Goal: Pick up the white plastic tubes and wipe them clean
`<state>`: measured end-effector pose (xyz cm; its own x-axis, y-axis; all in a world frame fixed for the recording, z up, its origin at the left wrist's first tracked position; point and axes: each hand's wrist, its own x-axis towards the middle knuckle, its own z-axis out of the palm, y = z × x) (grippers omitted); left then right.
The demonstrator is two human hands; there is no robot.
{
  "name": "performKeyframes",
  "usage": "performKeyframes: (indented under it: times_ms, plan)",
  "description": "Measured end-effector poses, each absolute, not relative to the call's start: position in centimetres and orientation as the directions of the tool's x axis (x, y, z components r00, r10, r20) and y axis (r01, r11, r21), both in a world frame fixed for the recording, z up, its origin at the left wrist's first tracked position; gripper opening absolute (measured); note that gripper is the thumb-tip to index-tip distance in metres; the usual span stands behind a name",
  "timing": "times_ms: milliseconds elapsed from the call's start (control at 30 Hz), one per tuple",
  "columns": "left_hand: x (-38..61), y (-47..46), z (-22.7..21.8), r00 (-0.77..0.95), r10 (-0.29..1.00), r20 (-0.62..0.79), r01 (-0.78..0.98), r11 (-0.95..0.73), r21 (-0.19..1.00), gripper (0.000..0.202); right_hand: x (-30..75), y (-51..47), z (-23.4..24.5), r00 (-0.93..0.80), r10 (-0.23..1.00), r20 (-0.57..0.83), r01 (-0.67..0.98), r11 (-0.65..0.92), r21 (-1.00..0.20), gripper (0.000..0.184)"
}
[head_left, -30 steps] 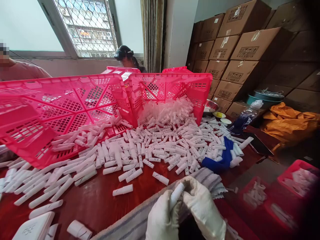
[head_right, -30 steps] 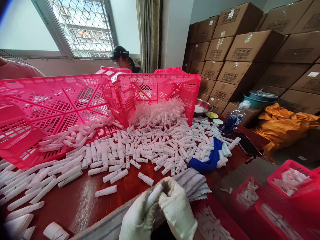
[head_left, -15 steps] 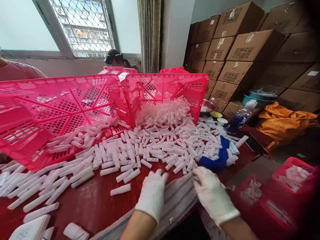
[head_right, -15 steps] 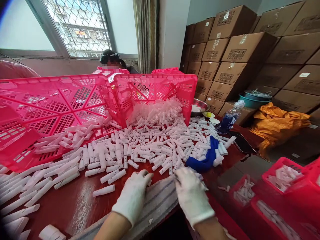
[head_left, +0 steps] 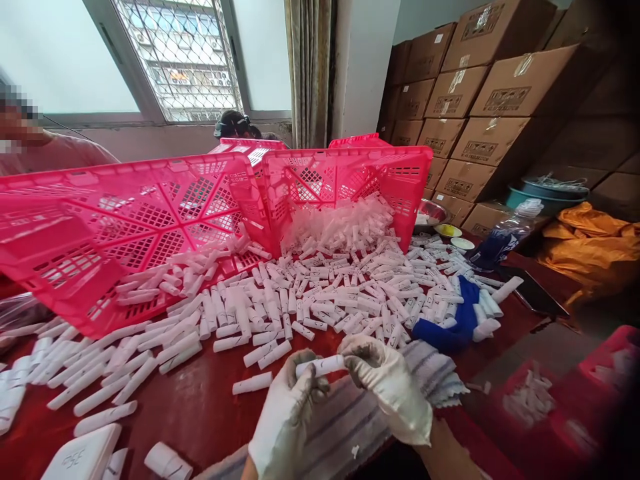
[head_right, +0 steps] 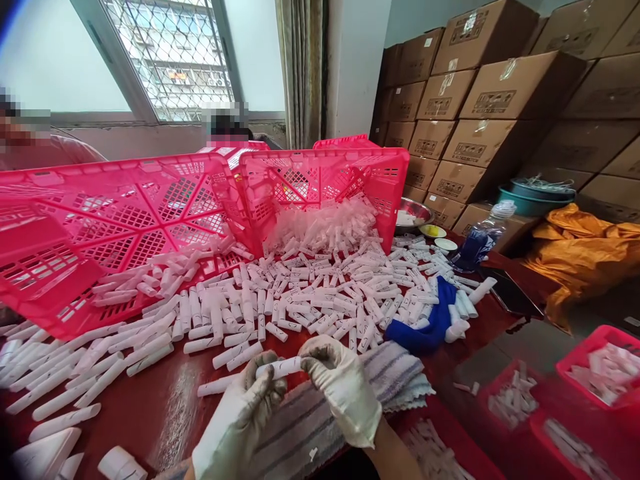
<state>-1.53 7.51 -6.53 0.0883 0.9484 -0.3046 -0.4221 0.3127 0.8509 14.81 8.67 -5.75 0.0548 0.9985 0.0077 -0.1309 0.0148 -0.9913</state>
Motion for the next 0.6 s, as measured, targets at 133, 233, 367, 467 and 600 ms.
performKeyframes:
  times_ms: [133,233,367,467,600]
  plan:
    - [-0.8,6.1,-6.0,0.055,0.971,-0.233,-0.019,0.235,0.972,0.036,14.1,8.7,-4.0,-0.142,0.99,-0.001,0.036,0.004,-0.999,0.017]
    - [-0.2,5.3,-5.7,0.034,0.988,-0.153,0.169,0.146,0.975,0.027,13.4,8.4,-3.3,-0.177,0.984,-0.003,0.019,0.001,-1.0,0.024]
    - [0.0,5.2,-6.7,-0.019,0.973,-0.229,0.099,0.23,0.968,0.031,13.1,7.5,-3.8,0.005,1.0,0.012,-0.208,0.013,-0.978,0.033]
    - [-0.3,5.3,-7.4,0.008,0.942,-0.335,-0.015,0.335,0.942,0.041,13.5,7.0,-4.6,0.135,0.989,-0.063,-0.116,-0.048,-0.992,0.029]
    - [-0.2,5.1,-6.6,0.093,0.914,-0.395,-0.184,0.406,0.895,0.044,13.8,7.2,-5.3,0.116,0.991,-0.069,-0.064,-0.062,-0.996,0.033]
